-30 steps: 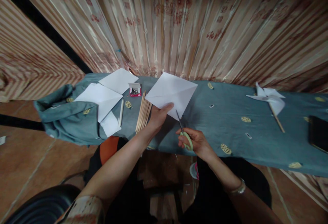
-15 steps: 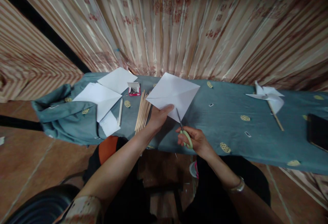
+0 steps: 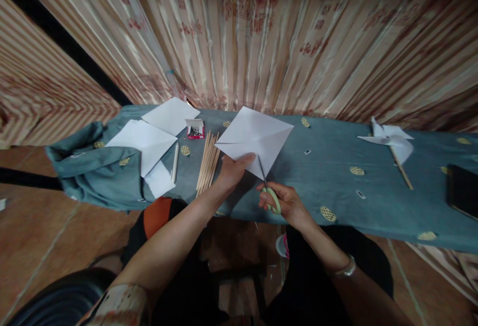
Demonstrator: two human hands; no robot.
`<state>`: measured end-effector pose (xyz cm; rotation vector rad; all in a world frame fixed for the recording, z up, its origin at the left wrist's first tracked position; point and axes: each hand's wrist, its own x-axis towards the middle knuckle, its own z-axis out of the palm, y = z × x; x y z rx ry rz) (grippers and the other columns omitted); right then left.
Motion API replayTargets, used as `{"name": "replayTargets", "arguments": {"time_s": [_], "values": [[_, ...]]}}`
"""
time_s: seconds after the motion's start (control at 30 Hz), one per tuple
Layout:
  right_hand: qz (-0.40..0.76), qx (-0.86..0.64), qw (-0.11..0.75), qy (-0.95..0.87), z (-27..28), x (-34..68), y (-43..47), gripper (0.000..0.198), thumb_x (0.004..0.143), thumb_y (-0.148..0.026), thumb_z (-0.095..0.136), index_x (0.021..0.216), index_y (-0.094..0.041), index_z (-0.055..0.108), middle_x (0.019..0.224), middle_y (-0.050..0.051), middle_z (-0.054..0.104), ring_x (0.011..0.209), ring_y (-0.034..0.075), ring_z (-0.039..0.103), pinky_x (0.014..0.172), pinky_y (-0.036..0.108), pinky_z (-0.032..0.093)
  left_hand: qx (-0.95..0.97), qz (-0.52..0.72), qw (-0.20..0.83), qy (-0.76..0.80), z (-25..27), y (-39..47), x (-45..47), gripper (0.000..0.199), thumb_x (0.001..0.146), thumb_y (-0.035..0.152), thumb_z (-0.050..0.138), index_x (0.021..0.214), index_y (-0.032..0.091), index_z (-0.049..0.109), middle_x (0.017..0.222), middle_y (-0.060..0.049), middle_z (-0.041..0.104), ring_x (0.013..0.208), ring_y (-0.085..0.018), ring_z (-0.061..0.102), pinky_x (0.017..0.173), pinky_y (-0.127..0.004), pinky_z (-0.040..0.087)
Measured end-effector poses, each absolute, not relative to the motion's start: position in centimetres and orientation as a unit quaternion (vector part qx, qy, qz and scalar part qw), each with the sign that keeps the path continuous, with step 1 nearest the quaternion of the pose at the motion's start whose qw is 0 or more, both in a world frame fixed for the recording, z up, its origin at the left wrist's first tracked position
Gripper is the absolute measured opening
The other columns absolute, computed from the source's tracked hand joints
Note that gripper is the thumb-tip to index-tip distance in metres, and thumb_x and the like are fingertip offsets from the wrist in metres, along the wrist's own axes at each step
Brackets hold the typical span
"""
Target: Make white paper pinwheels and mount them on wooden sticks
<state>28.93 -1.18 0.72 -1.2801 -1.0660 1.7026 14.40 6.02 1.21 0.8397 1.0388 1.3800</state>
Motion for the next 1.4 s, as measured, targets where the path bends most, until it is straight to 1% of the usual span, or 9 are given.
{"name": "replayTargets", "arguments": {"time_s": [0.17, 0.37, 0.63, 0.83, 1.0, 1.17, 1.27, 1.33, 1.4], "values": [[0.656, -0.498, 0.369, -0.431, 0.55, 29.06, -1.15, 0.044, 0.060, -0.054, 0.079, 0.082, -0.018, 0.066, 0.055, -0.001, 0.063, 0.047, 0.011, 0.055, 0.045, 0.022, 0.039, 0.360, 0.586, 0.566, 0.454, 1.16, 5.94, 14.47, 0.044, 0.056, 0.029, 0.080, 0.096, 0.016, 0.068, 0.087, -0.006, 0.073, 0.088, -0.024, 0.066, 0.083, -0.038, 0.051], [0.657, -0.500, 0.372, -0.424, 0.59, 29.03, -1.13, 0.043, 0.059, -0.053, 0.080, 0.080, -0.018, 0.065, 0.053, -0.001, 0.062, 0.045, 0.011, 0.054, 0.044, 0.023, 0.039, 0.358, 0.588, 0.563, 0.457, 1.23, 5.94, 14.46, 0.045, 0.055, 0.029, 0.080, 0.096, 0.017, 0.068, 0.085, -0.005, 0.072, 0.092, -0.025, 0.065, 0.082, -0.037, 0.051], [0.654, -0.505, 0.371, -0.425, 0.58, 29.18, -0.97, 0.046, 0.058, -0.054, 0.080, 0.082, -0.017, 0.068, 0.056, 0.000, 0.063, 0.048, 0.011, 0.055, 0.048, 0.024, 0.042, 0.360, 0.579, 0.570, 0.460, 1.06, 5.66, 14.69, 0.047, 0.056, 0.029, 0.078, 0.099, 0.015, 0.067, 0.086, -0.004, 0.071, 0.077, -0.019, 0.063, 0.076, -0.034, 0.050], [0.662, -0.502, 0.364, -0.420, 0.67, 29.16, -0.92, 0.044, 0.057, -0.053, 0.082, 0.080, -0.017, 0.068, 0.054, -0.001, 0.062, 0.046, 0.011, 0.053, 0.046, 0.024, 0.041, 0.361, 0.581, 0.569, 0.457, 1.07, 5.66, 14.66, 0.045, 0.057, 0.027, 0.078, 0.098, 0.016, 0.067, 0.083, -0.003, 0.070, 0.076, -0.019, 0.063, 0.076, -0.033, 0.049], [0.658, -0.502, 0.378, -0.416, 0.60, 29.14, -0.91, 0.046, 0.054, -0.054, 0.083, 0.077, -0.018, 0.067, 0.054, -0.001, 0.063, 0.046, 0.010, 0.054, 0.046, 0.023, 0.041, 0.357, 0.582, 0.578, 0.448, 1.10, 5.53, 14.67, 0.039, 0.056, 0.027, 0.079, 0.091, 0.017, 0.067, 0.082, -0.002, 0.070, 0.076, -0.018, 0.062, 0.075, -0.033, 0.049], [0.649, -0.502, 0.376, -0.429, 0.74, 29.22, -0.90, 0.046, 0.058, -0.057, 0.080, 0.077, -0.017, 0.066, 0.056, 0.000, 0.065, 0.047, 0.010, 0.055, 0.047, 0.024, 0.042, 0.351, 0.563, 0.585, 0.467, 1.14, 5.40, 14.78, 0.034, 0.053, 0.027, 0.079, 0.083, 0.017, 0.065, 0.082, -0.003, 0.071, 0.075, -0.019, 0.062, 0.072, -0.033, 0.050], [0.654, -0.505, 0.370, -0.423, 0.90, 29.21, -0.88, 0.046, 0.057, -0.051, 0.082, 0.082, -0.018, 0.063, 0.054, -0.002, 0.063, 0.047, 0.010, 0.054, 0.046, 0.023, 0.041, 0.344, 0.568, 0.588, 0.461, 1.13, 5.39, 14.85, 0.035, 0.053, 0.026, 0.079, 0.083, 0.016, 0.065, 0.082, -0.004, 0.071, 0.074, -0.019, 0.062, 0.073, -0.033, 0.050], [0.657, -0.507, 0.373, -0.415, 0.92, 29.19, -0.86, 0.052, 0.056, -0.048, 0.083, 0.092, -0.018, 0.061, 0.052, -0.004, 0.061, 0.046, 0.010, 0.053, 0.044, 0.022, 0.039, 0.342, 0.573, 0.590, 0.455, 1.12, 5.39, 14.88, 0.037, 0.052, 0.026, 0.079, 0.085, 0.016, 0.065, 0.082, -0.004, 0.071, 0.074, -0.018, 0.062, 0.074, -0.033, 0.049], [0.658, -0.506, 0.377, -0.411, 0.85, 29.19, -0.84, 0.063, 0.057, -0.046, 0.083, 0.106, -0.018, 0.058, 0.052, -0.005, 0.060, 0.045, 0.010, 0.053, 0.044, 0.022, 0.038, 0.343, 0.574, 0.589, 0.454, 1.12, 5.40, 14.88, 0.037, 0.052, 0.026, 0.079, 0.085, 0.016, 0.065, 0.083, -0.004, 0.071, 0.075, -0.019, 0.063, 0.074, -0.033, 0.049]]}}
